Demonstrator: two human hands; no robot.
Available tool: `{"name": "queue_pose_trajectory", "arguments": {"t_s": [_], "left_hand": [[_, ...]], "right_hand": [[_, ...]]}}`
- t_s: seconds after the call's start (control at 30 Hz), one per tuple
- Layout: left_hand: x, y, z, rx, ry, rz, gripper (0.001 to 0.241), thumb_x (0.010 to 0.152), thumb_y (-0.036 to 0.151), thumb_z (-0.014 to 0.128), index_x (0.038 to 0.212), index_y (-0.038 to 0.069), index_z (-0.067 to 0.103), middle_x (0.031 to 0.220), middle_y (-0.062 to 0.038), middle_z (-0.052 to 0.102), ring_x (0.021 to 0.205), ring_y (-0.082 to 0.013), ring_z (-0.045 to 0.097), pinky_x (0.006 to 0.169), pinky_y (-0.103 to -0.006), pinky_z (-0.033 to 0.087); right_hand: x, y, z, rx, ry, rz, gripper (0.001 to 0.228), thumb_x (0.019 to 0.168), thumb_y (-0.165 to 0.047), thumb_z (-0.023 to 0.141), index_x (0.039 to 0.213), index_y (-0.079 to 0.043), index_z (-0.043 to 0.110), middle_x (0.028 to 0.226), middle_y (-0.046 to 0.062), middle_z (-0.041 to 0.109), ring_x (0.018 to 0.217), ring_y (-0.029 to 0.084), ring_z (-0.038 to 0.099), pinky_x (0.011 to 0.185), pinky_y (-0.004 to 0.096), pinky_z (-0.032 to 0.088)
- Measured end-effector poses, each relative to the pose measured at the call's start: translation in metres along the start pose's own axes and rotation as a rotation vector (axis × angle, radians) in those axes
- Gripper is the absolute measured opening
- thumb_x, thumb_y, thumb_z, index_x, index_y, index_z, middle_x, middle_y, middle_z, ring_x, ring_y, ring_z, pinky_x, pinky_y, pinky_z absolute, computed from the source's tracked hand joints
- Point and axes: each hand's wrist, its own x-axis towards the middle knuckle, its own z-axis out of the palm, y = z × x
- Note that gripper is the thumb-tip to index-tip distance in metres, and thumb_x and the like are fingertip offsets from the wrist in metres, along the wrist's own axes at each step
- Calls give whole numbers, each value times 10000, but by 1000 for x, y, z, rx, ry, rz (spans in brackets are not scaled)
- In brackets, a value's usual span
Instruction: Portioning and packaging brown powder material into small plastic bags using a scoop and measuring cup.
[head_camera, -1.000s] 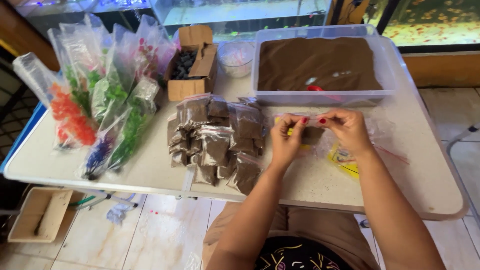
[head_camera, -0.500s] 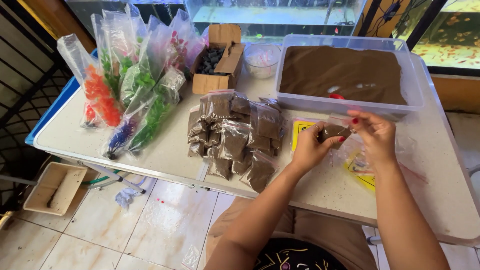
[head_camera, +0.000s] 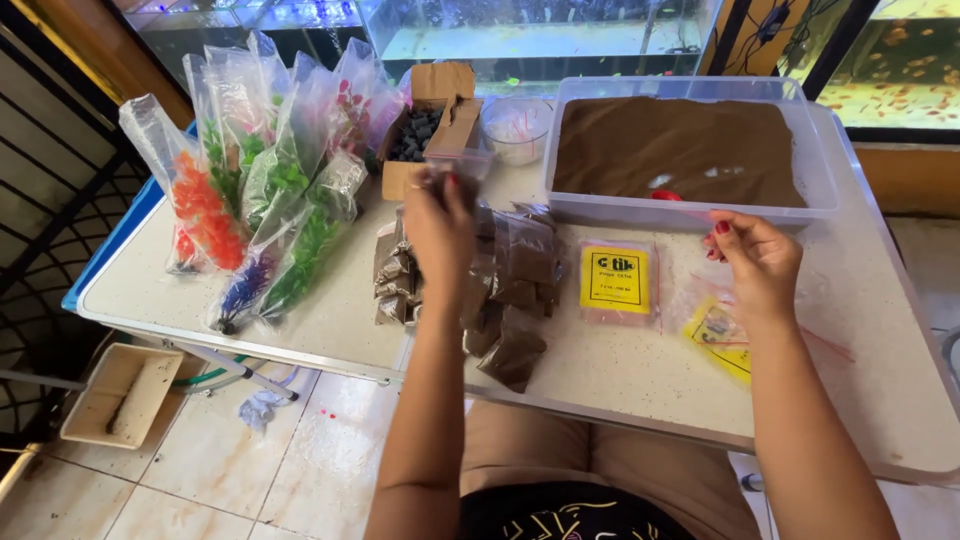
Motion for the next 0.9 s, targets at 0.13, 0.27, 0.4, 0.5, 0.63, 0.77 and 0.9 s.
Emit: {"name": "queue_pose_trajectory", "arguments": {"t_s": [0.13, 0.27, 0.4, 0.5, 0.63, 0.77, 0.9], "left_hand": [[22, -57, 16, 334, 108, 147, 405, 1007, 299, 609, 1308, 37, 541, 1130, -193, 755, 927, -463, 691, 826, -567, 424], [14, -53, 14, 683, 175, 199, 467, 954, 402, 676, 1349, 162, 610, 1192, -77, 676, 1129, -312, 583, 933, -553, 346], [2, -50, 11, 551, 16, 342, 515, 1022, 351, 577, 1484, 128, 530, 1424, -119, 593, 1368, -323, 513, 1117, -647, 274], [-3, -55, 13, 627, -89, 307, 562, 1041, 517, 518, 1432, 121, 595, 1420, -110, 622, 1322, -306, 562, 1102, -644, 337], [-8, -39, 1, 600, -131, 319, 624, 1049, 557, 515, 1445, 81, 591, 1414, -159, 631, 1324, -350, 565, 1110, -670, 312], [-16, -38, -7, 466, -60, 324, 626, 1050, 515, 552, 1489, 69, 525, 1473, -177, 551, 1417, -389, 448, 1141, -683, 225], [-44, -10, -20, 259, 16, 447, 412, 1033, 380, 632, 1382, 164, 596, 1387, -74, 564, 1393, -360, 436, 1153, -613, 215]], "right_hand": [[2, 1, -1, -15, 1, -26, 160, 1057, -144, 706, 1182, -46, 722, 926, 44, 698, 808, 104, 648, 806, 237, 580], [2, 0, 0, -50, 10, -30, 151, 1041, -99, 710, 1178, -37, 727, 956, 49, 709, 832, 108, 650, 780, 231, 567], [3, 9, -1, -16, 18, -142, 124, 1054, -97, 714, 1156, -28, 732, 805, 114, 681, 675, 90, 611, 683, 181, 494], [12, 25, -12, -104, 83, -200, 92, 1067, -60, 720, 1137, -5, 742, 814, 127, 686, 667, 110, 605, 679, 220, 504], [27, 36, -48, -287, 168, -266, 87, 1049, -7, 721, 1122, -16, 767, 811, 117, 695, 668, 126, 611, 657, 257, 507], [13, 12, -84, -646, 70, -142, 172, 964, -61, 717, 1088, -148, 799, 916, 82, 739, 804, 247, 689, 667, 348, 531], [-18, -8, -86, -1102, -414, 105, 550, 802, -415, 791, 1260, -112, 754, 1372, 200, 659, 1270, 493, 576, 1005, 673, 482]]}}
